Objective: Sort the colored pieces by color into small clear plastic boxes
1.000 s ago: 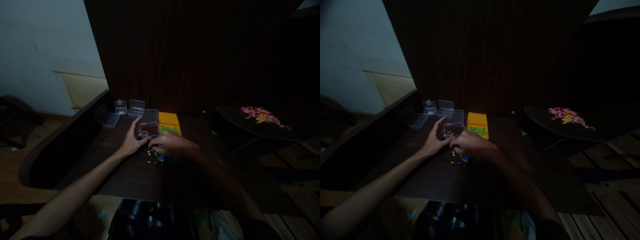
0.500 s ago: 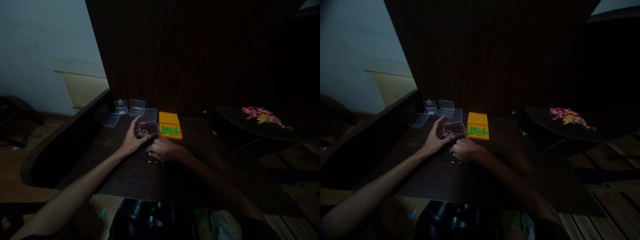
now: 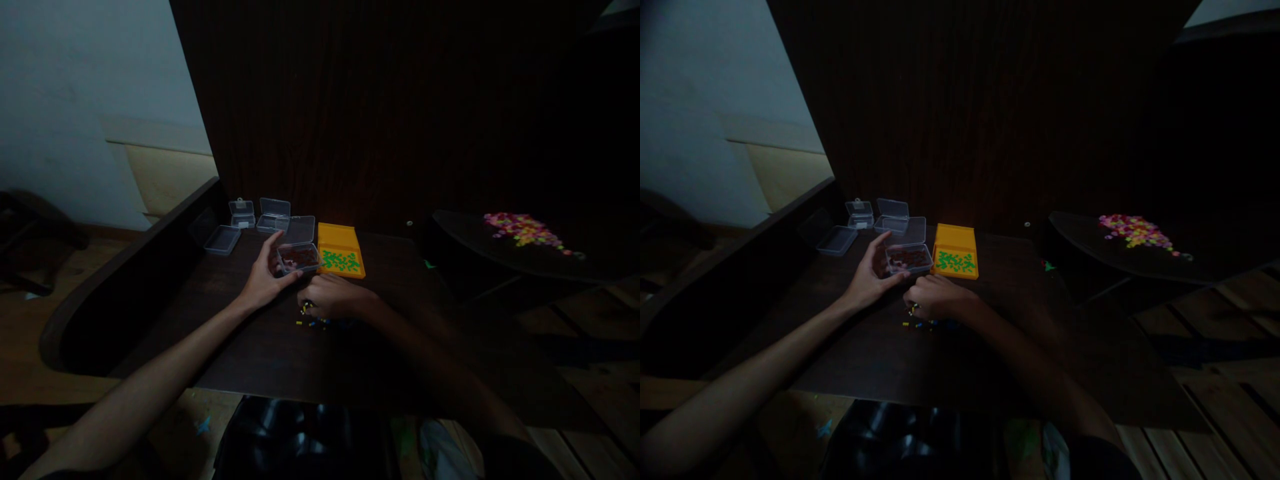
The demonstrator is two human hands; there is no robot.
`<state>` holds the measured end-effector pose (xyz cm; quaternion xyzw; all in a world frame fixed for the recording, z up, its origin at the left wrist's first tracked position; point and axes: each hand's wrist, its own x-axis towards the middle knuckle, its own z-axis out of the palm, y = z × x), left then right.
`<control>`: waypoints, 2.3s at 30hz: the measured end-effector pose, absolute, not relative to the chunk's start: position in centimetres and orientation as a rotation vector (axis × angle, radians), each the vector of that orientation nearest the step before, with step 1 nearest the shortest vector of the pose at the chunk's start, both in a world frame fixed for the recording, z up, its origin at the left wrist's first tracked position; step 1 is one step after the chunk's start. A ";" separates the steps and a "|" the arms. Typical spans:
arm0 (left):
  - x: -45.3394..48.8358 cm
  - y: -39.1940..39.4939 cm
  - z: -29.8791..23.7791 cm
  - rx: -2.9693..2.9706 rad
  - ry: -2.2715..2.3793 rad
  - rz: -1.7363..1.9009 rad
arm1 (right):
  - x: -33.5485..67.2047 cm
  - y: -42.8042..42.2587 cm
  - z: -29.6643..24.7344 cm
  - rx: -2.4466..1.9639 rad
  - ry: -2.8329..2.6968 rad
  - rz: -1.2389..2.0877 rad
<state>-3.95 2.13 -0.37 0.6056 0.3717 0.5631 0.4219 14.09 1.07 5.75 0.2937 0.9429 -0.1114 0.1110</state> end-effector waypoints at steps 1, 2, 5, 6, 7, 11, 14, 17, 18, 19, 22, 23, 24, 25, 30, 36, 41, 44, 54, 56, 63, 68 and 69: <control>-3.9 2.1 -0.4 1.520 0.926 1.414 | 14.1 1.1 5.8 0.865 2.772 -0.330; -3.9 2.1 -0.4 1.521 0.921 1.417 | 14.1 1.1 5.8 0.867 2.781 -0.333; -3.9 2.1 -0.4 1.524 0.920 1.420 | 14.1 1.1 5.3 0.871 2.818 -0.335; -3.9 2.1 -0.4 1.528 0.922 1.417 | 14.1 1.2 5.1 0.873 2.825 -0.333; -3.9 2.2 -0.4 1.532 0.922 1.416 | 14.0 1.2 4.8 0.876 2.829 -0.331; -3.9 2.1 -0.5 1.541 0.916 1.404 | 13.9 1.2 4.4 0.881 2.818 -0.358; -3.9 2.1 -0.5 1.536 0.917 1.393 | 13.9 1.3 4.4 0.876 2.822 -0.379; -3.8 2.0 -0.4 1.529 0.918 1.391 | 13.9 1.3 4.6 0.880 2.824 -0.379; -3.8 2.0 -0.4 1.529 0.919 1.390 | 13.9 1.3 4.6 0.875 2.824 -0.380; -3.8 2.0 -0.3 1.529 0.918 1.389 | 13.9 1.3 4.7 0.866 2.826 -0.380; -3.8 1.9 -0.2 1.525 0.914 1.389 | 13.9 1.2 4.9 0.822 2.825 -0.381; -3.8 1.9 -0.2 1.521 0.914 1.389 | 13.9 1.2 5.0 0.815 2.819 -0.386; -3.8 1.9 -0.2 1.518 0.914 1.390 | 13.9 1.2 5.1 0.816 2.814 -0.392; -3.8 1.9 -0.2 1.516 0.917 1.390 | 13.9 1.3 5.1 0.825 2.809 -0.399; -3.8 1.9 -0.3 1.516 0.922 1.382 | 14.0 1.4 4.9 0.847 2.813 -0.420; -3.8 1.8 -0.2 1.539 0.920 1.377 | 13.9 1.3 4.5 0.865 2.815 -0.390; -3.9 2.0 -0.3 1.527 0.902 1.383 | 14.2 1.2 5.7 0.822 2.905 -0.485; -3.9 2.0 -0.4 1.517 0.893 1.395 | 14.6 1.2 7.2 0.737 2.940 -0.782; -3.3 1.0 0.1 1.557 0.769 1.296 | 16.2 2.2 8.9 1.041 3.233 -0.777; -3.2 0.9 0.1 1.579 0.723 1.269 | 16.0 2.3 8.6 1.123 3.223 -0.669; -3.2 0.7 0.0 1.626 0.692 1.235 | 15.0 2.4 7.2 1.086 3.199 -0.599; -3.2 0.4 0.4 1.655 0.718 1.208 | 14.9 2.8 7.0 0.965 3.192 -0.669; -3.2 0.4 0.5 1.657 0.714 1.201 | 14.9 2.9 7.0 0.954 3.182 -0.688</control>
